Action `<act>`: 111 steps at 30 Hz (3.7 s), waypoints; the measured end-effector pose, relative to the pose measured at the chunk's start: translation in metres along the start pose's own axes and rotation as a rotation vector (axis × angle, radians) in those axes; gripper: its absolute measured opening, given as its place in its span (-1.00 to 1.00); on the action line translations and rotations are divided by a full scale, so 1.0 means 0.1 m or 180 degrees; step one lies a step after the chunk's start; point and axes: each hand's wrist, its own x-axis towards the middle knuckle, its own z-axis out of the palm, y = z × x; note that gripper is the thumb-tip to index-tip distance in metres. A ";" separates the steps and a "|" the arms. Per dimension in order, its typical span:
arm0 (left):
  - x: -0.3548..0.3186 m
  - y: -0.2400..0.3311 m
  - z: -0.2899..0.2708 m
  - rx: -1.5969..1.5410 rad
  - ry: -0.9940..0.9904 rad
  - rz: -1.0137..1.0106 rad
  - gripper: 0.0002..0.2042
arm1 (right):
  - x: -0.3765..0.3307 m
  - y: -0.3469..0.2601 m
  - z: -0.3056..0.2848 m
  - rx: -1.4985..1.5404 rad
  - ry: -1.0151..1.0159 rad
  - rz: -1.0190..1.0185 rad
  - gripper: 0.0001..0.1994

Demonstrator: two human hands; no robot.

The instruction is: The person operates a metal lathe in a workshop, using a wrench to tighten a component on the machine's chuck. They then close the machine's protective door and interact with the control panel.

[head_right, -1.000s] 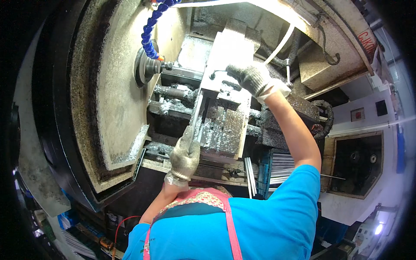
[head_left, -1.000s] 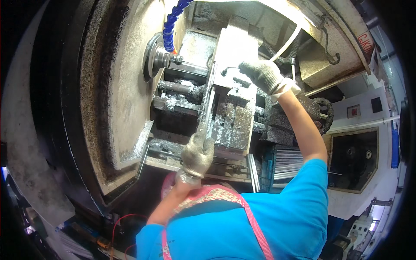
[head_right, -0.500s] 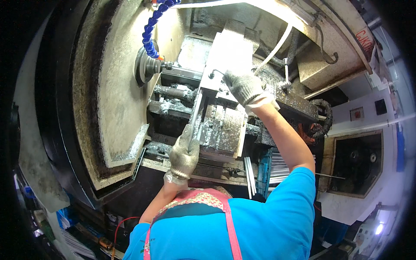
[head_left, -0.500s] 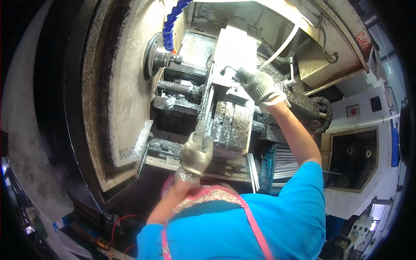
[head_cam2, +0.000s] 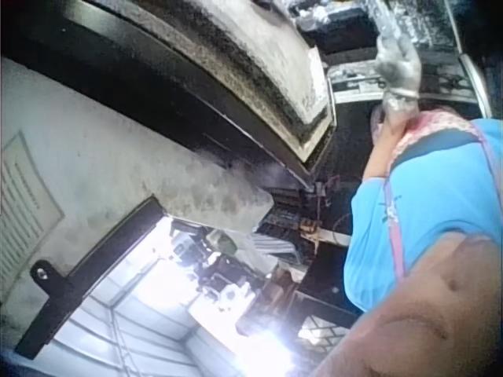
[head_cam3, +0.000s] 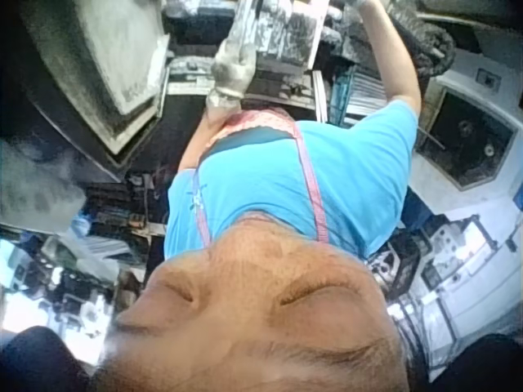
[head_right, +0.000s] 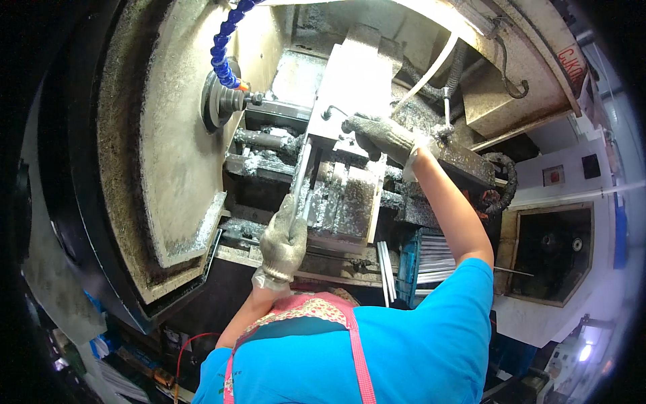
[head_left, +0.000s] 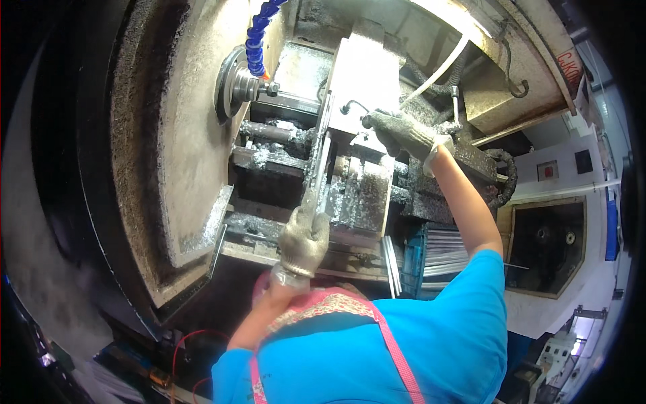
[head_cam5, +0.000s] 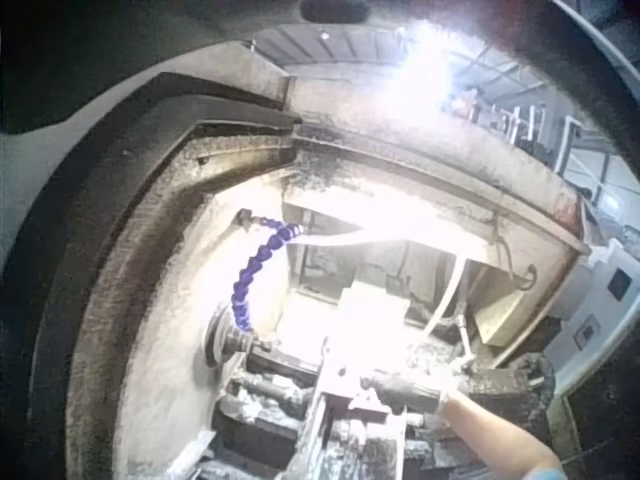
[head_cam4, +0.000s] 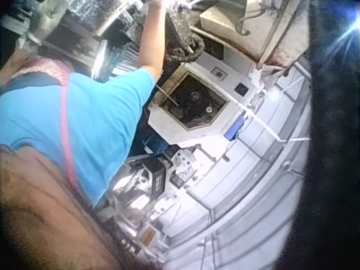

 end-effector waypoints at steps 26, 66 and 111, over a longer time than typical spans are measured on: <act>0.01 -0.02 0.01 0.0246 -0.0100 0.0095 -0.48 | 0.01 0.02 0.06 -0.0321 0.0337 0.0073 -0.63; -1.91 -2.37 -3.97 -0.1999 0.2115 -0.1963 -0.49 | 0.39 0.55 0.43 -0.2744 0.2282 -0.0272 -0.56; -0.44 -2.01 -4.45 -0.1347 0.2748 -0.1276 -0.40 | 0.28 0.32 0.91 -0.2609 0.3052 0.1549 -0.65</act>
